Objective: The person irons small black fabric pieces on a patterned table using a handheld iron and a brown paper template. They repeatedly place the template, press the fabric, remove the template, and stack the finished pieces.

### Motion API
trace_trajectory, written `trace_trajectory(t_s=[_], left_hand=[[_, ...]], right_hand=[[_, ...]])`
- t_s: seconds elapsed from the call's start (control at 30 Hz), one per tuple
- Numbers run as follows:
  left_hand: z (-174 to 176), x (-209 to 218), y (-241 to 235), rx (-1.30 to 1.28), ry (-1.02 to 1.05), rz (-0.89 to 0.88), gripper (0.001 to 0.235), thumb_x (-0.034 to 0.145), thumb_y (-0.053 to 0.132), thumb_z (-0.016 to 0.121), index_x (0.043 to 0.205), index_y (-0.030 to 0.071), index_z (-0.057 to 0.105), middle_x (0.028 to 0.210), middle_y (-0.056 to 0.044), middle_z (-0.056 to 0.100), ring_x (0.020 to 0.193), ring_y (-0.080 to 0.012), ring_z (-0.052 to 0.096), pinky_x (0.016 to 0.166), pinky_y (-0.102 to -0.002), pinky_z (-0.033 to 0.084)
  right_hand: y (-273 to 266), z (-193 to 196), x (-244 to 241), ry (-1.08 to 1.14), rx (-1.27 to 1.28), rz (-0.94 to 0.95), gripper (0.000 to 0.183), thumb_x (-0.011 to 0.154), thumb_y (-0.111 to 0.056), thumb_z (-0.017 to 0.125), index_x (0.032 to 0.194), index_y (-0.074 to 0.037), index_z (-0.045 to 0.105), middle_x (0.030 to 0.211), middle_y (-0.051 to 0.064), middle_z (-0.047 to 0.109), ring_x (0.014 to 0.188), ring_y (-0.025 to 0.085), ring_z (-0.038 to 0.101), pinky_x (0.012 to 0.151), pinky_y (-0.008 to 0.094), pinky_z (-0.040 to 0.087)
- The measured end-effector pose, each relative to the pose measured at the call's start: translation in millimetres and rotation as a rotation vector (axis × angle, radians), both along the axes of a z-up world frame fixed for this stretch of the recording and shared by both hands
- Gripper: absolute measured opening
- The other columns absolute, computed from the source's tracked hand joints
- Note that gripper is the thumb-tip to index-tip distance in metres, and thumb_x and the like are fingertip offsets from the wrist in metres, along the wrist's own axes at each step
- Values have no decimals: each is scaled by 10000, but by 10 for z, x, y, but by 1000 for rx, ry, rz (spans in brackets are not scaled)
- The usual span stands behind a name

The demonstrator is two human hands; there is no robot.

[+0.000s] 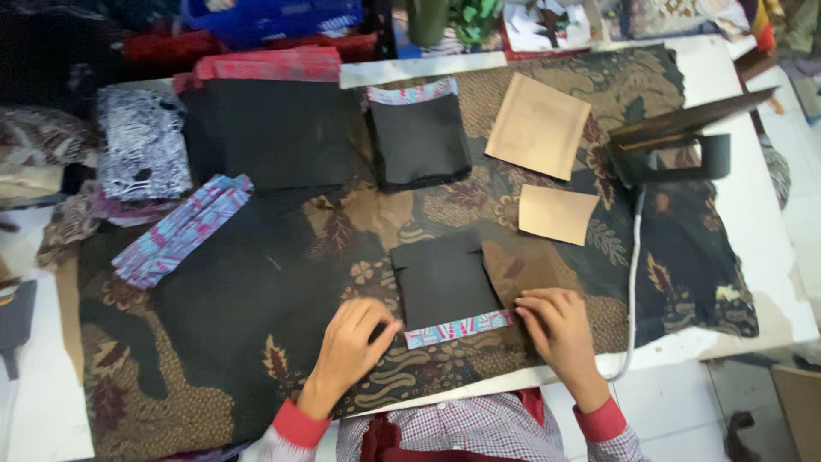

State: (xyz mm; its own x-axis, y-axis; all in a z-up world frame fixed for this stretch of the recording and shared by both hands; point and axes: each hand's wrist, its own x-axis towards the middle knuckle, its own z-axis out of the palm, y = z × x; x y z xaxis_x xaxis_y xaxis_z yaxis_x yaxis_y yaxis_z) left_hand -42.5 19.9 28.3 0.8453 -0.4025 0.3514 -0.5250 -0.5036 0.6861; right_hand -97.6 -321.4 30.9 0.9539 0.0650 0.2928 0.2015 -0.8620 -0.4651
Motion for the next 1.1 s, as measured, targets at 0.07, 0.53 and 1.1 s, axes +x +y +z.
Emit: trace_trajectory(t_s=[0.07, 0.53, 1.1], left_hand=[[18, -187, -6, -35, 16, 33, 165, 792, 127, 810, 861, 71, 671, 902, -51, 671, 898, -266, 661, 807, -390, 505], [-80, -290, -27, 62, -146, -152, 193, 840, 75, 759, 1017, 18, 708, 1059, -89, 685, 983, -264, 654, 881, -393, 522], [-66, -46, -121, 216, -205, -339, 160, 809, 93, 726, 946, 28, 677, 989, -77, 679, 992, -264, 645, 939, -405, 501]], right_hand=[[57, -2, -55, -5, 18, 54, 266, 819, -118, 747, 1083, -104, 716, 1133, 48, 700, 1084, 297, 602, 979, 432, 458], [185, 53, -22, -35, -22, 163, 261, 807, -139, 774, 1058, -90, 718, 1152, 31, 703, 1114, 285, 611, 1030, 445, 465], [291, 15, -135, 18, -108, 195, 440, 777, -351, 771, 1104, -68, 690, 1187, 46, 700, 1126, 251, 613, 1057, 514, 382]])
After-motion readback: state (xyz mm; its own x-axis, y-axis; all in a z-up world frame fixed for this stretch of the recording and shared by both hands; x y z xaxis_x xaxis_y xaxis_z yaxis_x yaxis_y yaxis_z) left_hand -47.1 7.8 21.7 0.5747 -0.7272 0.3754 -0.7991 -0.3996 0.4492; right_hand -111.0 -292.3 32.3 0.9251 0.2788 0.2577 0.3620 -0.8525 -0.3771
